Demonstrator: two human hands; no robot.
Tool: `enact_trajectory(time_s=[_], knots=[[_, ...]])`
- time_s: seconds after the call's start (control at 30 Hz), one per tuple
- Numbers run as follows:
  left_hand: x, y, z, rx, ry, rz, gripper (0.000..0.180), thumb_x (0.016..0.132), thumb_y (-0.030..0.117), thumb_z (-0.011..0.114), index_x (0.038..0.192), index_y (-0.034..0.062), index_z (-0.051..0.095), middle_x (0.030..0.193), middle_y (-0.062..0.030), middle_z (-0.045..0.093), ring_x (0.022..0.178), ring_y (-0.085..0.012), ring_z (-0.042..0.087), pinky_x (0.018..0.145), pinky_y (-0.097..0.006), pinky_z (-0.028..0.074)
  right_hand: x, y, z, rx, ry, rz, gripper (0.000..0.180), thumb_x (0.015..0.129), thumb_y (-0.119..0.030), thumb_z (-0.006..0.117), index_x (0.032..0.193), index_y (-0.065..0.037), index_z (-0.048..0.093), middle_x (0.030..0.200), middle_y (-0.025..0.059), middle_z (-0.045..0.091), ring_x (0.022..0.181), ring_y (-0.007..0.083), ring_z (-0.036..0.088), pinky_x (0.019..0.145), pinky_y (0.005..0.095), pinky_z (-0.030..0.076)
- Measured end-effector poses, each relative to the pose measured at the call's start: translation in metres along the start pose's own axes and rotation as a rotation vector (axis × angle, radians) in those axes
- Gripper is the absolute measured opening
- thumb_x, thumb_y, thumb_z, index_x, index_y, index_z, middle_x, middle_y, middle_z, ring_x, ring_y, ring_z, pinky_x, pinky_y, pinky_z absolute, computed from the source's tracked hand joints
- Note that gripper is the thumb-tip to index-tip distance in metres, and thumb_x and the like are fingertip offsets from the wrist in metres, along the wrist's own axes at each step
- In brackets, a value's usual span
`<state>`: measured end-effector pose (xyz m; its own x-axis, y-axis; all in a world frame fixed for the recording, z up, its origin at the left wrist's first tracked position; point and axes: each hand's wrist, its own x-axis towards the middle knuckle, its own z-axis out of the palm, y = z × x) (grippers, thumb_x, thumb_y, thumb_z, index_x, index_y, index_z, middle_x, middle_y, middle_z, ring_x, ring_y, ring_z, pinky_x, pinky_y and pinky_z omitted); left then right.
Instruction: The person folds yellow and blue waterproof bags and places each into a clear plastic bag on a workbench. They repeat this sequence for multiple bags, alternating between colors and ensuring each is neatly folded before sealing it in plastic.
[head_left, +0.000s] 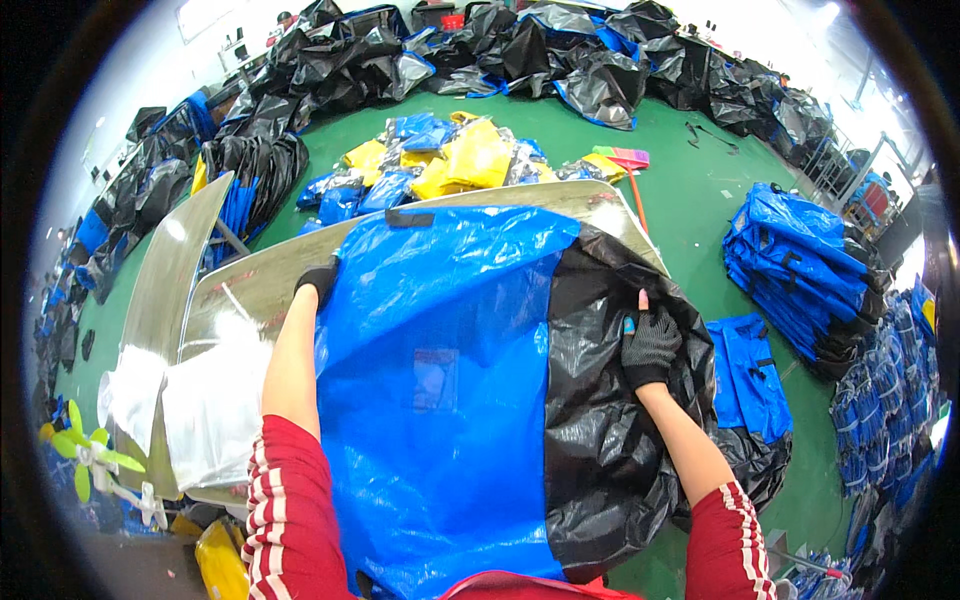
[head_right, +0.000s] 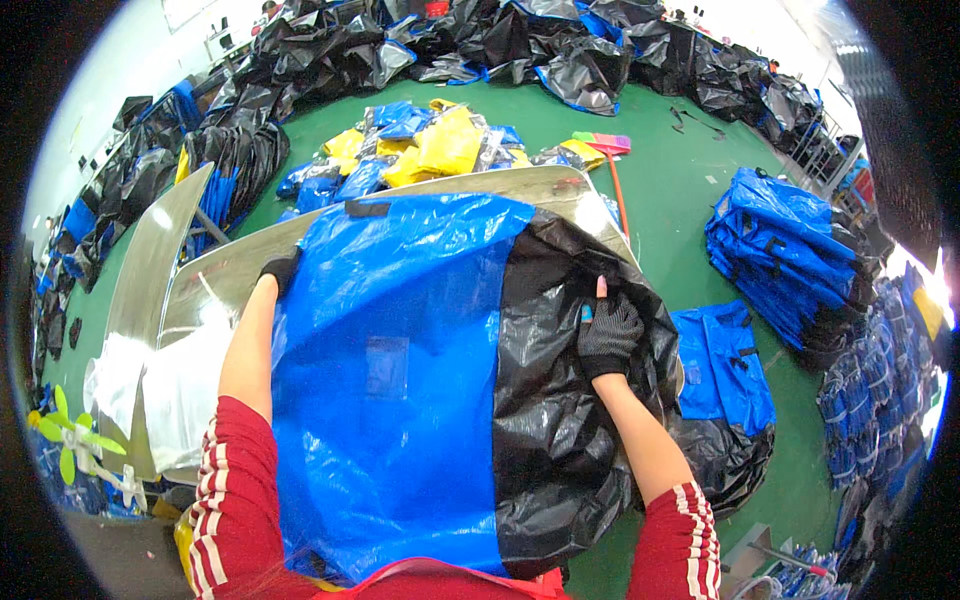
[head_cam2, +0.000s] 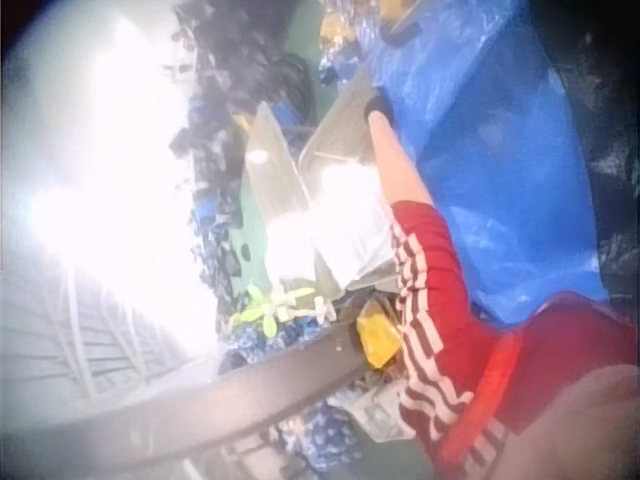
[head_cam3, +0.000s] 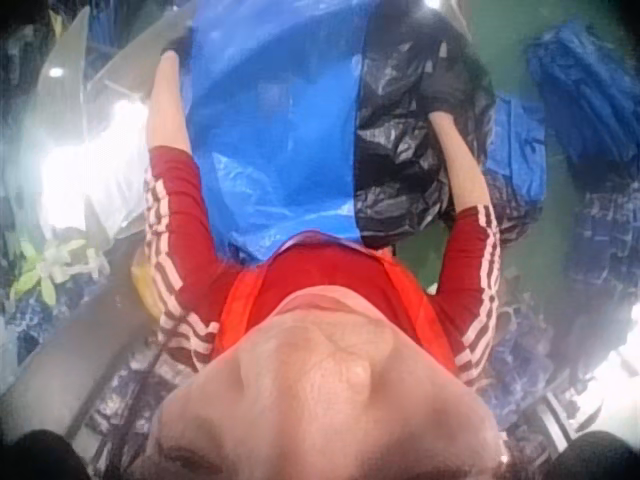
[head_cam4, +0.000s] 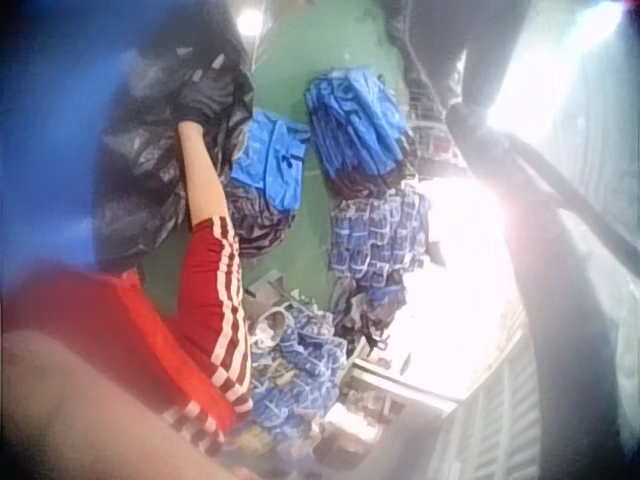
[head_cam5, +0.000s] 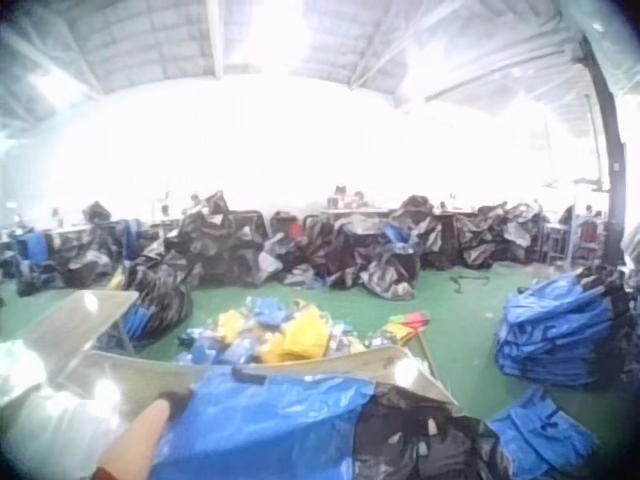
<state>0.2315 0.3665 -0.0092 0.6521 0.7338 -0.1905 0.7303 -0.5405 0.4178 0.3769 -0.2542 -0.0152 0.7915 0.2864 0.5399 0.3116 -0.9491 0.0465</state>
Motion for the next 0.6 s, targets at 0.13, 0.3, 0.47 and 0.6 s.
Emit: enact_trajectory(time_s=[0.13, 0.3, 0.47, 0.6], knots=[[0.03, -0.017, 0.015, -0.496, -0.339, -0.165, 0.067, 0.094, 0.06, 0.043, 0.125, 0.0029, 0.06, 0.116, -0.0175, 0.066, 0.101, -0.0247, 0.065, 0.095, -0.036, 0.048, 0.002, 0.002, -0.002, 0.016, -0.07, -0.056, 0.056, 0.092, -0.031, 0.052, 0.145, -0.018, 0.04, 0.124, 0.0192, 0.054, 0.113, 0.0368, 0.05, 0.096, 0.0516, 0.037], [0.003, 0.02, 0.003, -0.932, -0.648, -0.082, 0.052, 0.098, 0.04, 0.049, 0.132, 0.0013, 0.054, 0.121, -0.0158, 0.064, 0.107, -0.0202, 0.061, 0.093, -0.029, 0.048, 0.011, -0.007, -0.025, 0.458, -0.023, 0.041, 0.031, 0.095, -0.023, 0.048, 0.119, -0.009, 0.061, 0.106, 0.0183, 0.061, 0.099, 0.0357, 0.056, 0.09, 0.0464, 0.041], [-0.042, 0.041, -0.034, -0.711, -0.231, 0.438, 0.041, 0.098, 0.026, 0.053, 0.13, 0.0015, 0.055, 0.117, -0.0159, 0.064, 0.103, -0.0203, 0.061, 0.093, -0.03, 0.048, 0.026, -0.005, -0.027, 0.407, -0.016, -0.472, 0.036, 0.077, -0.005, 0.055, 0.111, -0.009, 0.065, 0.104, 0.015, 0.063, 0.099, 0.037, 0.057, 0.089, 0.046, 0.044], [-0.06, 0.016, -0.091, -0.621, 0.185, 0.437, 0.063, 0.09, 0.047, 0.062, 0.127, -0.0038, 0.055, 0.116, -0.0225, 0.063, 0.105, -0.0293, 0.062, 0.092, -0.04, 0.048, 0.044, 0.023, -0.003, 0.441, -0.358, -0.245, 0.03, 0.094, -0.022, 0.046, 0.116, -0.01, 0.063, 0.114, 0.0186, 0.063, 0.106, 0.0371, 0.058, 0.09, 0.0462, 0.046]])
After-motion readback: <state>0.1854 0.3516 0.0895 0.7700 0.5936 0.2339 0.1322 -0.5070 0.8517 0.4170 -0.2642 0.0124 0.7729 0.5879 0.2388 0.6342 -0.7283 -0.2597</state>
